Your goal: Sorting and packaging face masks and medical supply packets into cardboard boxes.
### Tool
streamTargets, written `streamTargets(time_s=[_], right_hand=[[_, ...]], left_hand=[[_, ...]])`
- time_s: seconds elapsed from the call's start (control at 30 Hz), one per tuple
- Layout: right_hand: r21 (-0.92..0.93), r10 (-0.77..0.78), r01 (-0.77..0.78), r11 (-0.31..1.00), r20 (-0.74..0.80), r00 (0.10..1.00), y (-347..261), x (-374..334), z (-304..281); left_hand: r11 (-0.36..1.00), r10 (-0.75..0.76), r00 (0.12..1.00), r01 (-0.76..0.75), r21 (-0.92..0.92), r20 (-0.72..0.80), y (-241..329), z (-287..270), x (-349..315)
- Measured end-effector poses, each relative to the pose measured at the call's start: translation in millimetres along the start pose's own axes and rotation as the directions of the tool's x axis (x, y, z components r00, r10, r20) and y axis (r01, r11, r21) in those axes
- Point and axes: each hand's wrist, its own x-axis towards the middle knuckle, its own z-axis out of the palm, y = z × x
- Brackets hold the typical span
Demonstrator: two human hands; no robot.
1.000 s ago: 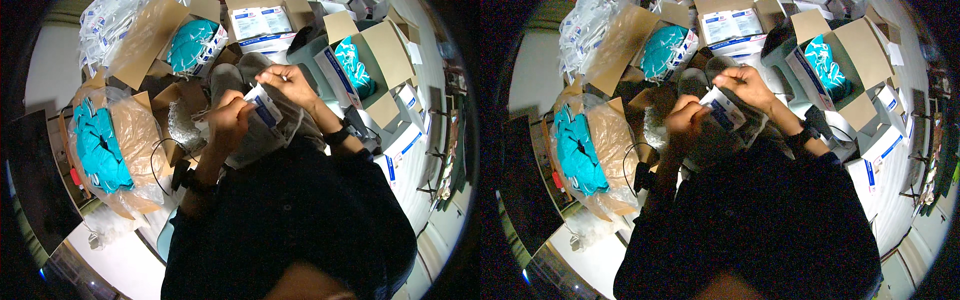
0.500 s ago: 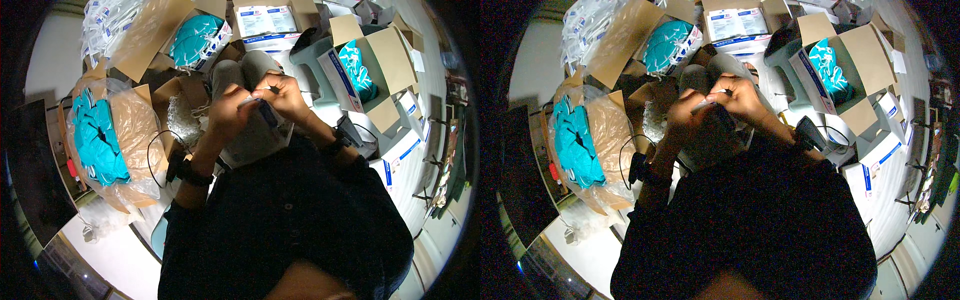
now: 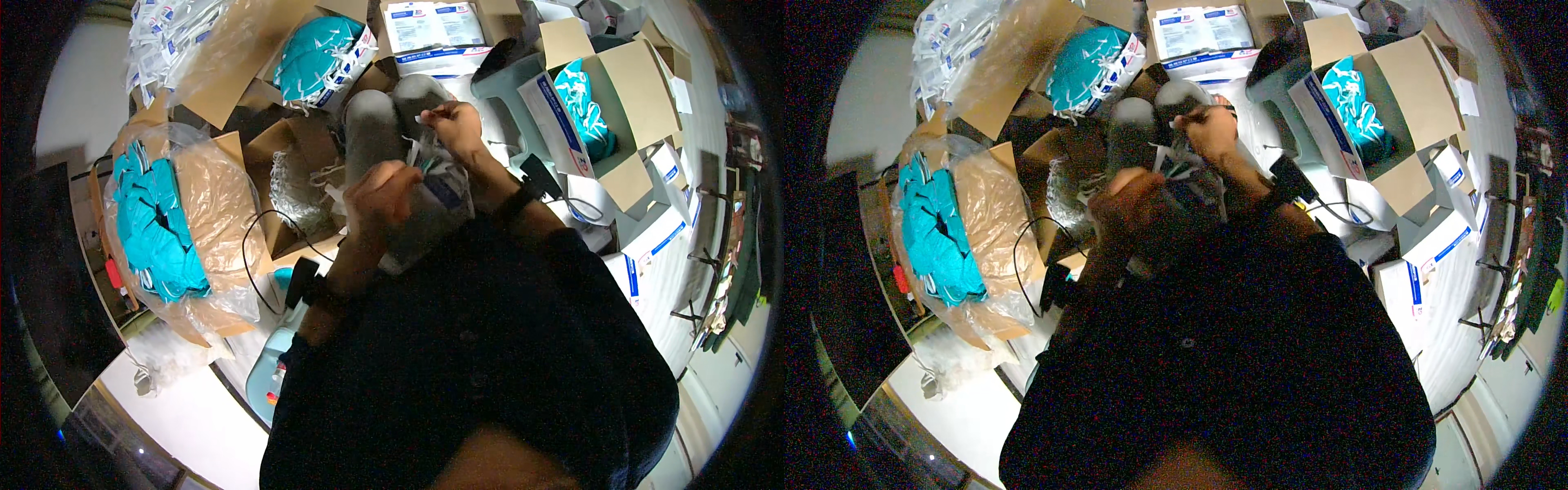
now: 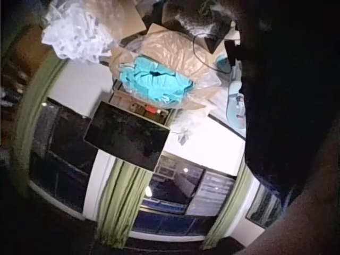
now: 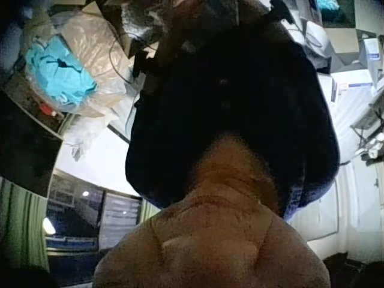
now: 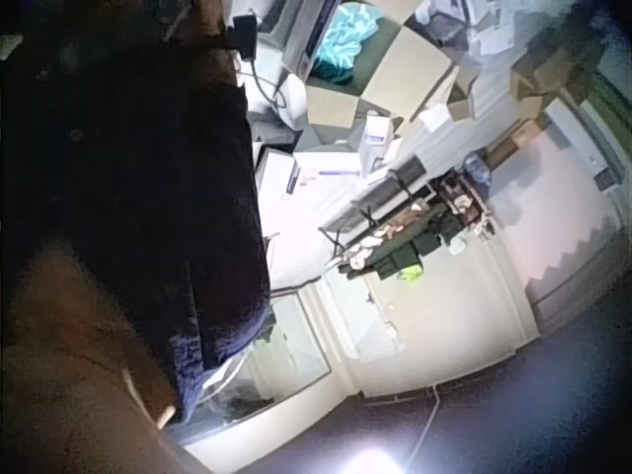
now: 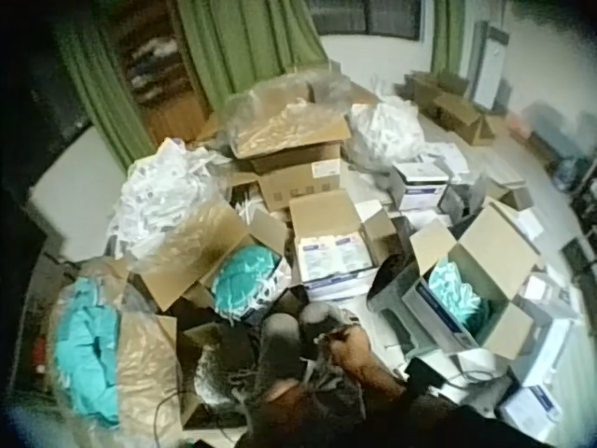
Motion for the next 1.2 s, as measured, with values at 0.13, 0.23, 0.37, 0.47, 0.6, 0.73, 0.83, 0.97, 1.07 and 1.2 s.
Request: streamTargets(time_s=[0.13,0.23,0.37,0.47,0.6,0.73,0.83,0.97,1.07,1.2], right_hand=[[-0.499,-0.194,0.182,0.847,0.028,0.981,-0.8,0.9,-10.4],[-0.550,-0.258,0.257,0.794,0.077,0.963,5.0,-3.0,-9.3],[-0.598,-0.322,0.355,0.719,0.166,0.932,6.2,-8.1,-10.0],[-0.553,-0.308,0.410,0.725,0.273,0.912,-7.9,-13.5,-18.6],[0.003,-0.403,0.438,0.899,0.396,0.825,-45.7,-14.3,-48.2],[0.507,-0.490,0.184,0.842,0.578,0.652,-77.9,-31.2,-66.0],[0.523,-0.486,0.146,0.840,0.605,0.631,-66.6,-34.3,-54.8],[0.471,-0.535,0.316,0.824,0.460,0.709,-67.1,-38.2,-49.8],[0.299,-0.643,0.569,0.766,0.341,0.686,-79.3,-43.5,-48.9],[0.210,-0.564,0.524,0.825,0.277,0.778,-81.2,-42.0,-45.6]], left_hand=[[0.999,-0.039,0.998,0.038,-0.011,-0.039,17.8,-27.8,-7.3],[0.993,-0.095,0.993,0.089,-0.081,-0.069,28.4,-43.3,-6.2],[0.989,-0.083,0.992,0.070,-0.133,-0.093,40.1,-56.0,-0.4],[0.995,-0.062,0.983,0.047,-0.092,-0.174,40.7,-55.6,-4.0],[0.973,-0.230,0.973,0.229,-0.030,-0.011,24.2,-54.9,6.0],[0.964,-0.212,0.976,0.216,-0.156,0.039,7.3,-45.3,10.6],[0.963,-0.166,0.983,0.180,-0.201,0.083,1.8,-33.1,19.0],[0.915,-0.299,0.953,0.303,-0.266,0.059,-2.3,-25.8,30.9],[0.937,-0.264,0.900,0.325,-0.131,0.347,-20.4,-28.5,34.8],[0.966,-0.256,0.873,0.249,0.071,0.415,-37.6,-12.7,27.8]])
